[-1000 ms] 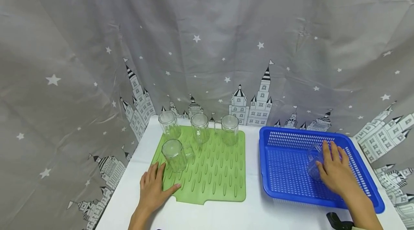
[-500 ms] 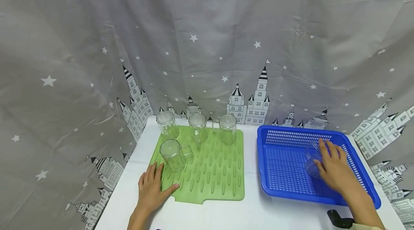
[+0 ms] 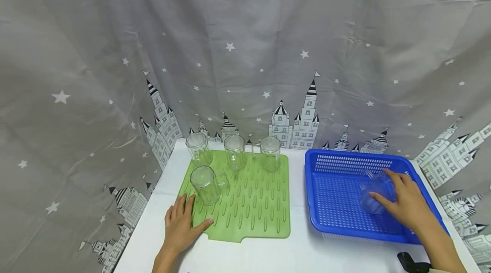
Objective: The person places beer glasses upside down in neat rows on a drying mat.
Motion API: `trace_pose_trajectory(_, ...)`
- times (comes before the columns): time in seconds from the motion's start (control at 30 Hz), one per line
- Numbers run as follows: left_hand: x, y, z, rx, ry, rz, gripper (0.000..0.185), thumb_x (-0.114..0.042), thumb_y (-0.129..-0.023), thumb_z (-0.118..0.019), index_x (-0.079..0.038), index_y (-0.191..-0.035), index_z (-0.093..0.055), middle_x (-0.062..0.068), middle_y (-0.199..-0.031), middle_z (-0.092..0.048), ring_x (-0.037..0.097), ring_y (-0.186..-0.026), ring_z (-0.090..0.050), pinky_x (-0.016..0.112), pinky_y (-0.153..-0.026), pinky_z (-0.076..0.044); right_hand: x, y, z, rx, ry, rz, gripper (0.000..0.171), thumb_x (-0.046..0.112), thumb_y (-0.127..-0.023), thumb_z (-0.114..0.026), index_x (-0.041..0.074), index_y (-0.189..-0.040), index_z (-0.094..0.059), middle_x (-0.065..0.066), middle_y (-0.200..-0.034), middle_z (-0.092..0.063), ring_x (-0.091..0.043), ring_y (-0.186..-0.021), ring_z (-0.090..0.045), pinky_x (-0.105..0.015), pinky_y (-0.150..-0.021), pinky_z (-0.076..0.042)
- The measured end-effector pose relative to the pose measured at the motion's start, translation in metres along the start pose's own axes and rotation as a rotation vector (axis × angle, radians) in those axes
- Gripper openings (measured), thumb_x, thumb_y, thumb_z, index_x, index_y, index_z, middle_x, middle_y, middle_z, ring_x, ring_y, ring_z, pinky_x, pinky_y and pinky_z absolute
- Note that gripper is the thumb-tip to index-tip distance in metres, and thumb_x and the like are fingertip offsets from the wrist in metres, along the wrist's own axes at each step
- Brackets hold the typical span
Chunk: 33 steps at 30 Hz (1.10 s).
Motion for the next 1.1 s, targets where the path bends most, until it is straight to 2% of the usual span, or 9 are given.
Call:
trace_pose_trajectory(0.2, 0.001, 0.002, 0.004, 0.019, -0.024, 0.025, 0.108, -0.066, -0.084, -0.082, -0.003, -0.163, -0.04, 0.031, -0.171, -0.029, 0.055, -0.158, -0.023, 0.076, -0.125, -0.015, 0.014, -0.004, 0.011, -0.059, -0.024, 0.064, 0.085, 0.035, -0.086, -0.091, -0.002, -0.151, -0.05, -0.038, -0.139, -0.053, -0.059, -0.123, -0.05, -0.077, -0.095, -0.045)
trace_pose_trajectory(0.4, 0.005, 0.001, 0.003, 0.059, -0.043, 0.044, 0.109, -0.067, -0.087, -0.078, -0.004, -0.165, -0.036, 0.03, -0.173, -0.026, 0.054, -0.161, -0.019, 0.075, -0.127, -0.013, 0.027, -0.008, 0.028, -0.109, -0.047, 0.11, 0.087, 0.035, -0.084, -0.092, 0.0, -0.153, -0.052, -0.034, -0.134, -0.057, -0.047, -0.106, -0.057, -0.069, -0.085, -0.049)
trace_pose_trajectory(0.6, 0.004, 0.002, 0.003, 0.029, -0.025, 0.028, 0.109, -0.066, -0.085, -0.081, -0.004, -0.164, -0.039, 0.031, -0.171, -0.028, 0.054, -0.159, -0.022, 0.075, -0.125, -0.014, 0.04, -0.01, 0.041, -0.15, -0.038, 0.149, 0.087, 0.033, -0.079, -0.096, 0.005, -0.151, -0.056, -0.025, -0.129, -0.063, -0.035, -0.101, -0.061, -0.054, -0.081, -0.048)
trace_pose_trajectory(0.7, 0.003, 0.003, 0.003, 0.025, -0.019, 0.024, 0.108, -0.065, -0.085, -0.081, -0.004, -0.163, -0.04, 0.031, -0.17, -0.03, 0.054, -0.158, -0.023, 0.075, -0.125, -0.015, 0.043, -0.011, 0.046, -0.137, -0.033, 0.14, 0.087, 0.035, -0.08, -0.095, 0.008, -0.153, -0.055, -0.024, -0.128, -0.063, -0.036, -0.103, -0.059, -0.057, -0.083, -0.048)
trace_pose_trajectory(0.87, 0.001, 0.001, 0.002, 0.058, -0.027, 0.035, 0.108, -0.065, -0.087, -0.08, -0.004, -0.165, -0.037, 0.031, -0.172, -0.028, 0.054, -0.16, -0.021, 0.075, -0.126, -0.014, 0.044, -0.013, 0.051, -0.108, -0.03, 0.119, 0.088, 0.039, -0.083, -0.092, 0.009, -0.155, -0.053, -0.025, -0.13, -0.061, -0.041, -0.107, -0.055, -0.064, -0.087, -0.045)
trace_pose_trajectory(1.03, 0.003, 0.001, -0.001, 0.006, -0.018, -0.002, 0.107, -0.066, -0.086, -0.08, -0.003, -0.163, -0.039, 0.033, -0.169, -0.031, 0.055, -0.158, -0.023, 0.076, -0.125, -0.015, 0.044, -0.013, 0.052, -0.092, -0.016, 0.114, 0.088, 0.041, -0.083, -0.092, 0.01, -0.155, -0.052, -0.026, -0.133, -0.06, -0.043, -0.108, -0.056, -0.067, -0.087, -0.046)
trace_pose_trajectory(1.1, 0.001, 0.001, 0.0, 0.005, -0.019, 0.0, 0.107, -0.066, -0.086, -0.08, -0.003, -0.163, -0.039, 0.033, -0.169, -0.031, 0.055, -0.158, -0.024, 0.076, -0.125, -0.015, 0.044, -0.013, 0.052, -0.086, -0.013, 0.108, 0.088, 0.042, -0.083, -0.092, 0.01, -0.156, -0.052, -0.027, -0.135, -0.059, -0.043, -0.109, -0.056, -0.067, -0.087, -0.046)
Point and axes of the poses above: each hand's wrist, its own y-axis away from the middle knuckle, its own z-axis out of the back of the hand, x = y × z, the point moved 7 cm from there along -y, towards the middle knuckle
